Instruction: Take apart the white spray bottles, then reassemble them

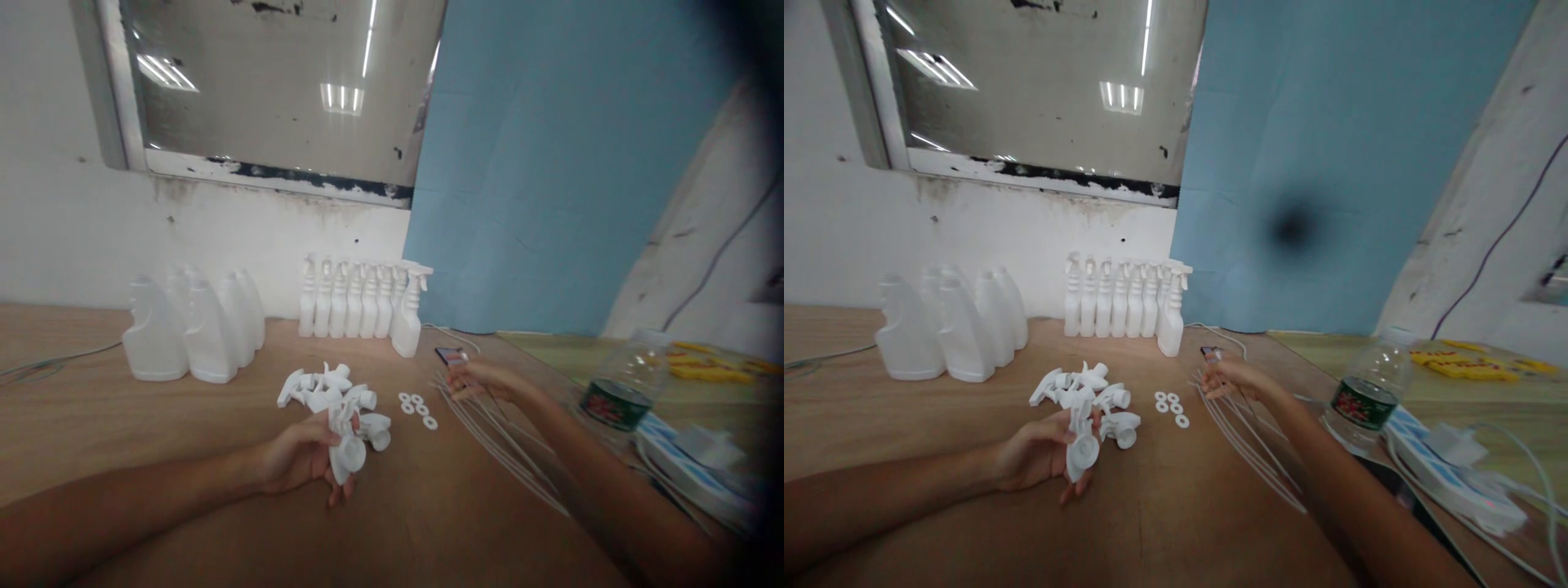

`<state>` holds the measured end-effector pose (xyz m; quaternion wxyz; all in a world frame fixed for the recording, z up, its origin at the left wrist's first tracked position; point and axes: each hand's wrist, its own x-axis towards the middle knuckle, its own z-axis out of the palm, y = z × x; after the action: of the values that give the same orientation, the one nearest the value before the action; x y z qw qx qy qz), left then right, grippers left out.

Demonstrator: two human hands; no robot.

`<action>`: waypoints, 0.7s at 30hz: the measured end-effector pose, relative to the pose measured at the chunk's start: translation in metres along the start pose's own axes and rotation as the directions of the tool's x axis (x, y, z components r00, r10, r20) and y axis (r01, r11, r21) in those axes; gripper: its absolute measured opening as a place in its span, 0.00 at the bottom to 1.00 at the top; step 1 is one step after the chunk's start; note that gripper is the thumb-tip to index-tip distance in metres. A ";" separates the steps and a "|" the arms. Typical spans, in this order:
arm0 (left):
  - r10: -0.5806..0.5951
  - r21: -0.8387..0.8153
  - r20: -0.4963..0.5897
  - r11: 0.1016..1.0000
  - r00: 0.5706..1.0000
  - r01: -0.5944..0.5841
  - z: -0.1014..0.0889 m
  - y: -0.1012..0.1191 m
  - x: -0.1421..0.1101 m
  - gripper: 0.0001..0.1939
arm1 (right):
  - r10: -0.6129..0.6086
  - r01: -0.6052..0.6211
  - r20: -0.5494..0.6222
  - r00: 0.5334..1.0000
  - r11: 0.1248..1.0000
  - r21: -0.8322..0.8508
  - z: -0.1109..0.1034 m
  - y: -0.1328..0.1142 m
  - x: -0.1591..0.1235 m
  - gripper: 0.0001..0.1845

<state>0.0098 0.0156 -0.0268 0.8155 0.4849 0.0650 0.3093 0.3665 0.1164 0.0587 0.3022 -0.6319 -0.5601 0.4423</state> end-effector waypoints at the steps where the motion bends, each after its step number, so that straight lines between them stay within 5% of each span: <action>1: 0.007 -0.006 -0.011 1.000 1.000 -0.007 0.000 0.000 0.000 0.14 | -0.022 0.021 -0.051 0.998 0.999 -0.025 -0.001 0.005 0.003 0.19; 5: 0.017 -0.013 -0.047 1.000 0.999 -0.017 -0.001 -0.001 0.002 0.13 | -0.112 0.071 -0.228 0.967 0.981 -0.180 -0.010 0.017 0.013 0.12; 9: 0.016 0.001 -0.072 1.000 0.997 -0.016 0.000 0.000 0.002 0.14 | -0.231 0.106 -0.318 0.919 0.924 -0.367 -0.019 0.018 0.014 0.17; 17: 0.025 0.001 -0.132 1.000 0.991 -0.025 0.003 0.004 0.003 0.10 | -0.443 0.106 -0.331 0.833 0.716 -0.690 -0.023 0.011 0.004 0.29; 21: 0.012 -0.001 -0.136 1.000 0.991 -0.012 0.003 0.005 0.003 0.10 | -0.455 0.072 -0.285 0.843 0.622 -0.780 -0.029 0.010 0.006 0.26</action>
<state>0.0117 0.0167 -0.0205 0.8078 0.4623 0.1172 0.3465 0.3972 0.1235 0.0607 0.2041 -0.6915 -0.6919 -0.0381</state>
